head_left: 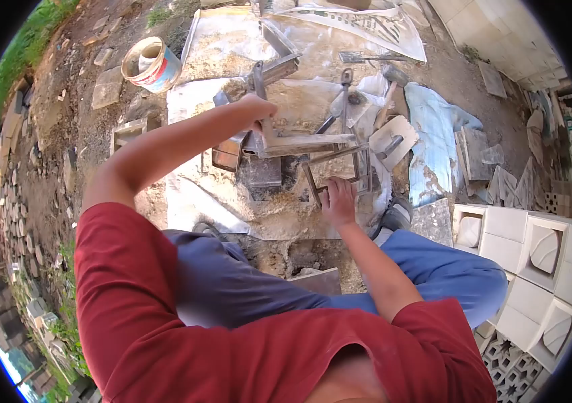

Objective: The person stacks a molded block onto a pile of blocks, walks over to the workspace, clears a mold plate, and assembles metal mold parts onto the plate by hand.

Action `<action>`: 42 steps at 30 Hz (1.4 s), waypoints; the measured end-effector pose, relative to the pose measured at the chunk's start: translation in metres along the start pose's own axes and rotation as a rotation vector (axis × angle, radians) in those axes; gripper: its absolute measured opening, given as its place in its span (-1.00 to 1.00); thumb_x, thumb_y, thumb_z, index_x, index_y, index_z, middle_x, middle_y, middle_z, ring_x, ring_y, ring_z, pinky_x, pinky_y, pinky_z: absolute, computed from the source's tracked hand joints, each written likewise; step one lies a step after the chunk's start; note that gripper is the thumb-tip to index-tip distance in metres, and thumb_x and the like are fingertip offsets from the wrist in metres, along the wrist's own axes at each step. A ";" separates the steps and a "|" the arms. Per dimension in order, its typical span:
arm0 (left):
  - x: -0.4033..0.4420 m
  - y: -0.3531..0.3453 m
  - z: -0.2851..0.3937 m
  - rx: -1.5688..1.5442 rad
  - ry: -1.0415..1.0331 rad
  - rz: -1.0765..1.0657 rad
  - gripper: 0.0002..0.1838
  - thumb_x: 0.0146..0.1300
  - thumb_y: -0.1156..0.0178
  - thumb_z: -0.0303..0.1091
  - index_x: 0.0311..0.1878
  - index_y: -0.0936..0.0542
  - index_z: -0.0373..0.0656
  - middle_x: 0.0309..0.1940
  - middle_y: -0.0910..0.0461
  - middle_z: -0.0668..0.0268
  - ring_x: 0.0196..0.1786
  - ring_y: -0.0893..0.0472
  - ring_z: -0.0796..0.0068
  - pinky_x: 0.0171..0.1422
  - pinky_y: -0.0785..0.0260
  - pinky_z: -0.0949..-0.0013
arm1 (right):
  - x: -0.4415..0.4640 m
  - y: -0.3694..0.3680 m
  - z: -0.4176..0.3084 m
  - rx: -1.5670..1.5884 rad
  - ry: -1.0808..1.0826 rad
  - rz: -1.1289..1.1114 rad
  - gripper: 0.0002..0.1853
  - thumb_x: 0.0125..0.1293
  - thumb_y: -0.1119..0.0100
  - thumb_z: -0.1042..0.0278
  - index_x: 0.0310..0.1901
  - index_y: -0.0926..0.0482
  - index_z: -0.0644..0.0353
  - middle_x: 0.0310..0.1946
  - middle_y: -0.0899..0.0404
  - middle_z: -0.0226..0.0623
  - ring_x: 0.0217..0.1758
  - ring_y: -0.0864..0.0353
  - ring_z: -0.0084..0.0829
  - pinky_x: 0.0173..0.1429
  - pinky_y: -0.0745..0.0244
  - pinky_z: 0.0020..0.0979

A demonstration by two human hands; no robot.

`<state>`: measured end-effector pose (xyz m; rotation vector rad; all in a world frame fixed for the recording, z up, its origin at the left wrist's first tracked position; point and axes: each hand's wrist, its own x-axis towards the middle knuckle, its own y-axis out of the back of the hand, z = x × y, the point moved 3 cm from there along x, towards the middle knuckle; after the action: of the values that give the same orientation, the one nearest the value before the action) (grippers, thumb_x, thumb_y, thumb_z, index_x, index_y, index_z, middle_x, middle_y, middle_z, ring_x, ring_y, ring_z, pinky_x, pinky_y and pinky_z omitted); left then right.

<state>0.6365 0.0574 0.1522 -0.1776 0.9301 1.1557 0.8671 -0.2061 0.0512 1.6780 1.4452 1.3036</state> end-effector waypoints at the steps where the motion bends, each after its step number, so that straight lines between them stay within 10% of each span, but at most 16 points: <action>1: -0.003 0.016 -0.011 -0.050 -0.009 0.012 -0.64 0.22 -0.38 -0.44 0.00 -0.58 -0.47 -0.14 -0.64 0.03 -0.18 -0.76 0.07 -0.14 -0.79 0.02 | -0.001 0.003 -0.005 0.020 0.012 -0.016 -0.70 0.26 -0.24 0.38 0.03 -0.54 0.14 0.05 -0.57 -0.19 0.22 -0.50 -0.10 0.30 -0.30 -0.04; 4: -0.044 0.065 -0.033 -0.254 -0.055 0.018 -0.57 0.24 -0.36 -0.41 0.11 -0.53 -0.41 -0.07 -0.62 0.09 -0.13 -0.72 0.20 0.05 -0.74 0.03 | 0.006 0.012 -0.022 0.062 0.080 -0.062 -0.71 0.26 -0.22 0.41 0.03 -0.54 0.13 0.03 -0.56 -0.19 0.18 -0.51 -0.11 0.25 -0.31 -0.07; 15: -0.159 0.193 -0.210 -0.575 -0.085 0.403 -0.57 0.26 -0.26 -0.40 0.15 -0.45 -0.38 -0.14 -0.59 0.12 -0.22 -0.69 0.30 -0.25 -0.66 0.26 | 0.089 -0.021 -0.095 0.371 0.263 0.051 -0.80 0.35 -0.10 0.51 -0.01 -0.55 0.20 -0.16 -0.58 -0.10 0.00 -0.57 0.00 0.14 -0.43 -0.05; 21: -0.218 0.221 -0.337 -0.642 0.027 0.565 -0.64 0.26 -0.27 -0.39 0.06 -0.45 -0.31 -0.24 -0.57 0.21 -0.37 -0.61 0.42 -0.46 -0.50 0.33 | 0.101 -0.113 -0.075 0.272 -0.337 -0.032 -0.75 0.40 -0.14 0.29 -0.02 -0.60 0.27 -0.10 -0.63 -0.01 0.05 -0.58 0.02 0.24 -0.46 -0.04; 27: -0.249 0.198 -0.458 -0.856 0.144 0.705 -0.91 0.29 -0.26 -0.41 -0.24 -0.53 -0.14 -0.44 -0.48 0.38 -0.48 -0.50 0.51 -0.53 -0.46 0.33 | 0.140 -0.170 -0.078 0.048 -0.771 -0.459 -0.26 0.40 -0.18 -0.27 0.32 -0.57 0.25 0.29 -0.56 0.15 0.47 -0.44 0.03 0.56 -0.25 -0.07; 34: -0.244 0.150 -0.572 -1.407 0.321 0.714 -0.78 0.23 -0.29 -0.46 -0.08 -0.52 -0.17 -0.13 -0.53 0.23 -0.08 -0.61 0.25 0.03 -0.66 0.02 | 0.155 -0.148 -0.121 0.318 -0.706 -0.224 -0.42 0.35 -0.33 -0.04 0.03 -0.59 0.44 0.11 -0.62 0.20 0.21 -0.61 0.04 0.32 -0.43 -0.12; 39: -0.232 0.118 -0.640 -1.613 0.323 0.847 -0.74 0.22 -0.27 -0.47 -0.04 -0.49 -0.08 -0.11 -0.51 0.25 -0.05 -0.58 0.23 0.08 -0.55 0.05 | 0.138 -0.097 -0.186 0.399 -0.716 0.245 -0.55 0.58 0.02 0.05 0.07 -0.36 0.40 -0.04 -0.56 0.21 0.10 -0.62 0.18 0.13 -0.46 0.14; 42: -0.215 0.114 -0.677 -1.625 0.320 0.776 -0.73 0.22 -0.29 -0.40 -0.06 -0.43 -0.07 -0.14 -0.40 0.31 -0.17 -0.51 0.32 -0.16 -0.51 0.18 | 0.131 -0.093 -0.224 0.589 -0.537 0.030 -0.59 0.62 0.03 0.09 0.08 -0.32 0.38 -0.09 -0.54 0.07 -0.18 -0.73 -0.09 -0.17 -0.59 -0.08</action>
<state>0.1587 -0.4258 -0.0851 -1.4219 0.0492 2.4457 0.6178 -0.0960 0.0911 2.2005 1.5373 0.3719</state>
